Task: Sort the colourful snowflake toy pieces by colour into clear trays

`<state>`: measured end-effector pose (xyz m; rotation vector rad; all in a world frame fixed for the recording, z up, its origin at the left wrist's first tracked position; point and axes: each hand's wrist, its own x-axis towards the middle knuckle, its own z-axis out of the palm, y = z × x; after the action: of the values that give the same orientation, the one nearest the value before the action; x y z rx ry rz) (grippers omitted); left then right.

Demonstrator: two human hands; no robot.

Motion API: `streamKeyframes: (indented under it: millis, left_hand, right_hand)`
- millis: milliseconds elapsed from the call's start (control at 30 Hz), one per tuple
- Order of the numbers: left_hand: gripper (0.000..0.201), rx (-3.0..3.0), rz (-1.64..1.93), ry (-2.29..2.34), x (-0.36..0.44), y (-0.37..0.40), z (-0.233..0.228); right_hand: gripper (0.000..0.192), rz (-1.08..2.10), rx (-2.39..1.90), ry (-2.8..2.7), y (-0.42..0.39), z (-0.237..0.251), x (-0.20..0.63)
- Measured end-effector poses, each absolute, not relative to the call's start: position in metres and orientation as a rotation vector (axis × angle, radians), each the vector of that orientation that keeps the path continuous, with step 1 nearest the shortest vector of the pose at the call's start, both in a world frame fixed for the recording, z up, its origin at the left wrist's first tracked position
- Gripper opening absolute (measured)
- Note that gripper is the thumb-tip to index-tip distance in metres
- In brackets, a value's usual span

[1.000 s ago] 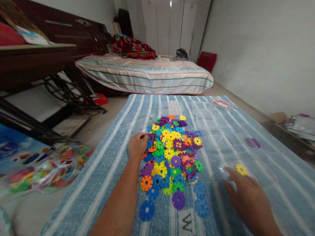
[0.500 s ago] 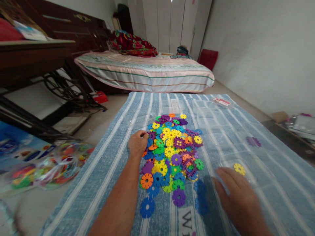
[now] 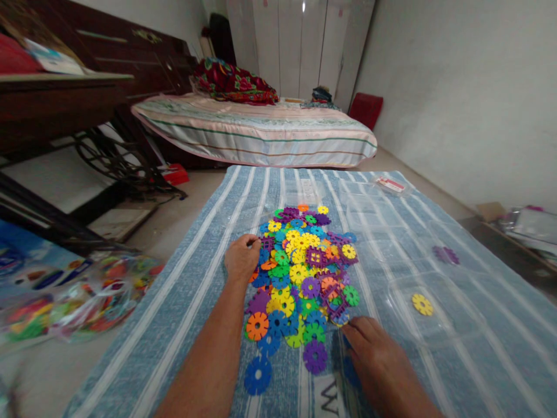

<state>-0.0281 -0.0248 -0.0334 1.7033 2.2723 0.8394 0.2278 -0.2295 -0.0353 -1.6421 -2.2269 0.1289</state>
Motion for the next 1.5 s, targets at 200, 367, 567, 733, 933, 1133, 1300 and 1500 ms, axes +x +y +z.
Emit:
streamKeyframes:
  millis: [200, 367, 567, 733, 933, 1133, 1300, 1500]
  left_hand:
    - [0.023, 1.712, 0.829, 2.274, -0.029, -0.024, -0.033]
    - [0.024, 1.701, 0.826, 2.279, -0.029, -0.025, -0.032]
    - [0.024, 1.714, 0.813, 2.288, -0.029, -0.025, -0.031]
    - [0.023, 1.725, 0.822, 2.276, -0.030, -0.025, -0.033]
    - [0.025, 1.698, 0.821, 2.287, -0.029, -0.023, -0.034]
    - [0.024, 1.689, 0.814, 2.288, -0.028, -0.024, -0.032]
    - [0.024, 1.663, 0.816, 2.294, -0.026, -0.025, -0.031]
    - [0.025, 1.702, 0.828, 2.278, -0.027, -0.024, -0.033]
  right_hand:
    - [0.031, 0.137, -1.598, -2.216, -0.229, -0.032, 0.231]
    - [0.028, 0.044, -1.435, -2.243, -0.216, -0.016, 0.246]
    - [0.028, -0.321, -1.638, -1.904, -0.162, 0.027, 0.286]
    - [0.027, -0.369, -1.680, -1.859, -0.165, 0.030, 0.287]
    - [0.025, 0.159, -1.579, -2.360, -0.215, -0.007, 0.246]
    - [0.028, 0.379, -1.777, -2.352, -0.227, -0.021, 0.238]
    - [0.034, 0.560, -1.813, -2.383, -0.229, -0.011, 0.242]
    - [0.039, 0.703, -1.832, -2.453, -0.230, -0.002, 0.244]
